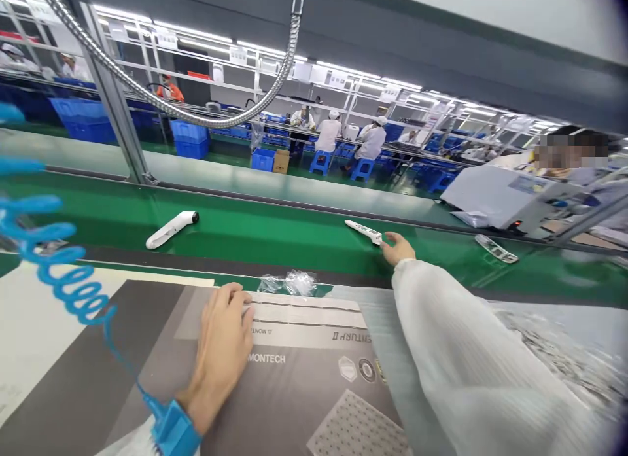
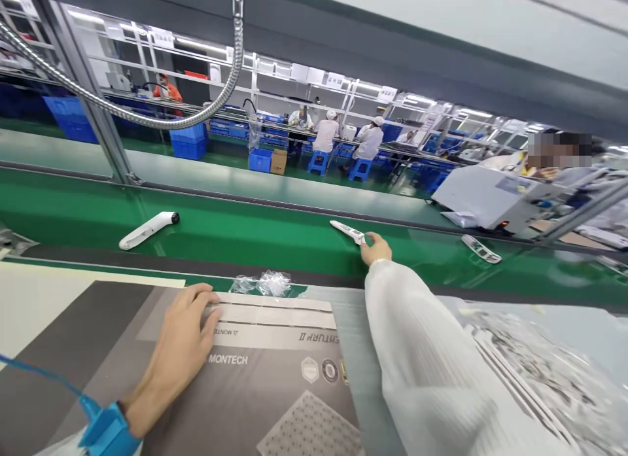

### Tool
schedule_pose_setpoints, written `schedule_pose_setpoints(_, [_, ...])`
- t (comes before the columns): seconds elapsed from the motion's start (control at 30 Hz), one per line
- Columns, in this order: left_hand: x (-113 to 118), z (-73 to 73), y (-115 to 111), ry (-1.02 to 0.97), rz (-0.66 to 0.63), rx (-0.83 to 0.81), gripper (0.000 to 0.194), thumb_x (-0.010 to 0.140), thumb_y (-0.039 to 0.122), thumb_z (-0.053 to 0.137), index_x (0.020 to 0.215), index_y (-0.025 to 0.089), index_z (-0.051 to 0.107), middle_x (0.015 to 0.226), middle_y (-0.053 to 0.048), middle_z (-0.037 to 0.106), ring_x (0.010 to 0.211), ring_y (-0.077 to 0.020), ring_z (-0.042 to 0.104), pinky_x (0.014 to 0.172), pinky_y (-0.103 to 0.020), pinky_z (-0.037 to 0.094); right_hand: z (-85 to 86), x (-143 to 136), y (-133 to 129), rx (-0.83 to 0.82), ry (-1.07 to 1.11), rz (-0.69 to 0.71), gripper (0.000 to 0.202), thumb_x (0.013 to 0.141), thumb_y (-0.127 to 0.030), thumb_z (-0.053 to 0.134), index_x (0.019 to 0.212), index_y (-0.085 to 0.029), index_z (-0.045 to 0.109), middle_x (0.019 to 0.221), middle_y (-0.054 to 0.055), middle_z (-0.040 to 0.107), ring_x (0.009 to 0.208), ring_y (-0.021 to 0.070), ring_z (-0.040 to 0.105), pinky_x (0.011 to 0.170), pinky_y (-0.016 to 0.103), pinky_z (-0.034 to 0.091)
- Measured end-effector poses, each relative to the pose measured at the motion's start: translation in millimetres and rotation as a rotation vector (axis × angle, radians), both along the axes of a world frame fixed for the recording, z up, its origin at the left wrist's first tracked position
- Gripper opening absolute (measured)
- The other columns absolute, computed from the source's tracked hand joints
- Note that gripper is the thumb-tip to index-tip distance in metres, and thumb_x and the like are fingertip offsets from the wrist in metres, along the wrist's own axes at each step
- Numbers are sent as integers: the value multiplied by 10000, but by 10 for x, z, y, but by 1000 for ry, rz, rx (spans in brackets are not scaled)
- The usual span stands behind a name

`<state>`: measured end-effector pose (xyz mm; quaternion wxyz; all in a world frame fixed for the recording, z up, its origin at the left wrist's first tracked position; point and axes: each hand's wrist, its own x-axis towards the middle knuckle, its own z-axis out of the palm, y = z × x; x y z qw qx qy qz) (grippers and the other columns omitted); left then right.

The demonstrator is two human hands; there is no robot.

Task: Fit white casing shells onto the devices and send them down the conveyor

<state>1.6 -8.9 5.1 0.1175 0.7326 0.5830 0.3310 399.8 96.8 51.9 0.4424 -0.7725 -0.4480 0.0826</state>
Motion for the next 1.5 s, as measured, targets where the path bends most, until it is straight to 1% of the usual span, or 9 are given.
schedule_pose_setpoints(0.13, [20, -22, -3, -20, -5, -19, 206, 902, 234, 431, 968, 173, 616, 1170, -137, 592, 1092, -303, 567, 931, -498, 473, -169, 66, 303, -181, -73, -63, 299, 894, -289, 626, 1151, -139, 598, 1157, 89, 619, 1025, 228, 607, 913, 422, 476])
schedule_pose_setpoints(0.33, [26, -28, -2, -147, -54, -11, 153, 885, 205, 470, 945, 173, 607, 1139, -123, 593, 1091, -283, 556, 968, -491, 453, -192, -461, 442, -279, -138, 126, 423, 755, -197, 686, 1160, -150, 574, 962, 114, 672, 852, 258, 632, 819, 387, 466])
schedule_pose_setpoints(0.53, [13, 146, 0, -534, -68, -69, 369, 926, 401, 528, 1217, 174, 540, 1259, -129, 577, 1168, -249, 547, 1014, -420, 431, 383, -1109, -364, -138, -150, 776, 382, 841, -369, 637, 1211, -310, 564, 1177, 19, 637, 924, 196, 629, 899, 346, 489])
schedule_pose_setpoints(0.63, [14, 256, -19, -817, -233, -335, 520, 908, 544, 530, 1273, 175, 514, 1223, -135, 620, 1026, -223, 638, 894, -364, 501, 505, -1365, -853, -97, -138, 1064, 323, 870, -432, 628, 1153, -288, 574, 1196, 46, 635, 1032, 241, 613, 924, 384, 490])
schedule_pose_setpoints(0.73, [53, 343, -79, -968, -477, -694, 547, 855, 579, 590, 1199, 158, 538, 1034, -120, 688, 640, -143, 660, 581, -272, 505, 387, -1497, -1135, -30, -182, 1002, 232, 919, -442, 566, 1084, -278, 570, 1197, 50, 639, 1064, 244, 597, 925, 396, 475])
schedule_pose_setpoints(0.8, [94, 362, -125, -1008, -492, -766, 494, 814, 510, 663, 1129, 146, 551, 978, -107, 695, 551, -107, 624, 496, -227, 468, 235, -1514, -1214, 6, -206, 981, 198, 954, -431, 511, 1048, -270, 579, 1219, 54, 638, 1110, 239, 586, 948, 399, 454])
schedule_pose_setpoints(0.97, [155, 297, -185, -877, -457, -732, 282, 788, 361, 670, 928, 134, 576, 841, -74, 688, 573, -126, 643, 507, -228, 498, -67, -1556, -1324, 61, -488, 832, 171, 918, -416, 604, 1003, -269, 627, 1048, 32, 705, 1001, 234, 619, 902, 415, 410])
schedule_pose_setpoints(1.3, [113, 345, -285, -410, -365, -530, 168, 885, 335, 530, 800, 195, 573, 658, -14, 666, 641, -182, 678, 686, -298, 489, -158, -1738, -1420, 317, -806, 680, 33, 917, -232, 633, 885, -232, 637, 938, -12, 714, 872, 176, 608, 866, 380, 336])
schedule_pose_setpoints(1.5, [111, 236, -171, -539, -263, -578, 140, 902, 309, 480, 861, 199, 556, 757, -34, 687, 575, -168, 658, 586, -276, 487, -164, -1800, -1446, 338, -867, 727, 131, 929, -182, 596, 811, -235, 612, 906, -21, 712, 849, 184, 578, 897, 402, 318])
